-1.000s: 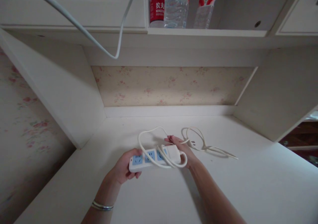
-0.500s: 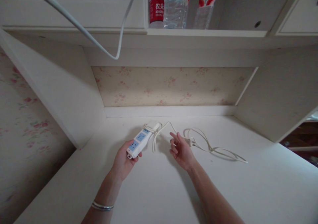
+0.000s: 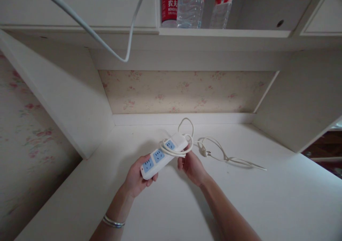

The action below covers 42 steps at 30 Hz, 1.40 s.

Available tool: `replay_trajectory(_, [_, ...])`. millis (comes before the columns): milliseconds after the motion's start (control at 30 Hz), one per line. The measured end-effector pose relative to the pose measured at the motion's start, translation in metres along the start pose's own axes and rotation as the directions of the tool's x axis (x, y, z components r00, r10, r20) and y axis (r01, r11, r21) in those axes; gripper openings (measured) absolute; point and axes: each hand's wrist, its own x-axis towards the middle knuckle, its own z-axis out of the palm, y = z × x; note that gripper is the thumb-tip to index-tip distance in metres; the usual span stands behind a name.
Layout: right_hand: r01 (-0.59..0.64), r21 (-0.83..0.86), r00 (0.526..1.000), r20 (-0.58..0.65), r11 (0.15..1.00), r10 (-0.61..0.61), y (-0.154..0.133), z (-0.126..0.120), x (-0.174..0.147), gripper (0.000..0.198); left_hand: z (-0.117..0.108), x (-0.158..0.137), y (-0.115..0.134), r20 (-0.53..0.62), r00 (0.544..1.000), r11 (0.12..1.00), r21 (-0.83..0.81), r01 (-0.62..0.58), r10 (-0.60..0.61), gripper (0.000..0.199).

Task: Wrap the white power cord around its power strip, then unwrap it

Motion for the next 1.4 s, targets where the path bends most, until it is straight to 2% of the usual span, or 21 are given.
replay_trajectory(100, [0.013, 0.13, 0.997, -0.083, 0.991, -0.002, -0.007, -0.006, 0.004, 0.036, -0.005, -0.003, -0.002, 0.075, 0.993, 0.995, 0.063, 0.082, -0.087, 0.032])
replay_trajectory(200, [-0.037, 0.177, 0.998, -0.034, 0.983, 0.044, -0.014, -0.012, 0.005, 0.041, -0.008, -0.005, -0.001, 0.149, 0.975, 0.971, 0.199, 0.133, -0.164, 0.033])
replay_trajectory(267, [-0.08, 0.144, 0.997, 0.009, 0.986, 0.08, -0.016, -0.014, 0.005, 0.04, -0.008, -0.007, 0.001, 0.194, 0.958, 0.94, 0.31, 0.145, -0.212, 0.027])
replay_trajectory(367, [-0.09, -0.006, 0.996, 0.022, 0.996, 0.09, -0.012, -0.016, 0.002, 0.034, -0.008, -0.011, 0.006, 0.226, 0.928, 0.875, 0.454, 0.169, -0.296, 0.021])
replay_trajectory(467, [-0.123, -0.193, 0.987, 0.079, 0.973, 0.141, -0.006, -0.014, -0.002, 0.034, -0.01, -0.015, 0.011, 0.185, 0.922, 0.818, 0.542, 0.193, -0.34, 0.021])
replay_trajectory(567, [-0.144, -0.267, 0.959, 0.202, 0.953, 0.201, -0.005, -0.009, -0.007, 0.043, -0.016, -0.016, 0.012, 0.088, 0.941, 0.77, 0.602, 0.21, -0.326, 0.024])
replay_trajectory(733, [-0.1, -0.159, 0.923, 0.355, 0.982, 0.151, -0.013, -0.002, -0.015, 0.066, -0.024, -0.008, 0.01, -0.015, 0.945, 0.729, 0.632, 0.263, -0.328, 0.03])
replay_trajectory(833, [-0.08, -0.063, 0.919, 0.382, 0.995, 0.098, -0.015, 0.0, -0.016, 0.075, -0.025, -0.004, 0.009, -0.041, 0.942, 0.729, 0.622, 0.286, -0.334, 0.03])
replay_trajectory(933, [-0.013, 0.025, 0.955, 0.297, 1.0, 0.005, -0.015, -0.002, -0.013, 0.07, -0.025, 0.0, 0.01, -0.097, 0.946, 0.769, 0.56, 0.309, -0.309, 0.03])
replay_trajectory(1000, [0.056, 0.018, 0.983, 0.171, 0.998, -0.058, -0.014, -0.006, -0.008, 0.057, -0.027, 0.003, 0.01, -0.161, 0.957, 0.824, 0.487, 0.29, -0.242, 0.031])
replay_trajectory(1067, [0.131, -0.061, 0.991, 0.008, 0.989, -0.131, -0.01, -0.012, -0.001, 0.046, -0.028, 0.007, 0.011, -0.229, 0.964, 0.888, 0.404, 0.222, -0.137, 0.029])
replay_trajectory(1133, [0.2, -0.207, 0.96, -0.152, 0.958, -0.234, -0.005, -0.018, 0.007, 0.045, -0.029, 0.01, 0.012, -0.278, 0.96, 0.94, 0.319, 0.119, -0.027, 0.026])
replay_trajectory(1233, [0.205, -0.46, 0.886, -0.288, 0.864, -0.363, 0.003, -0.026, 0.016, 0.045, -0.028, 0.011, 0.018, -0.308, 0.949, 0.979, 0.203, -0.002, 0.066, 0.021])
replay_trajectory(1333, [0.185, -0.535, 0.813, -0.388, 0.824, -0.434, 0.007, -0.032, 0.021, 0.036, -0.028, 0.006, 0.024, -0.241, 0.971, 0.988, 0.15, 0.039, -0.002, 0.022])
replay_trajectory(1400, [0.268, -0.412, 0.762, -0.462, 0.871, -0.454, 0.006, -0.036, 0.024, 0.031, -0.031, 0.002, 0.026, -0.178, 0.978, 0.975, 0.172, 0.143, -0.112, 0.028])
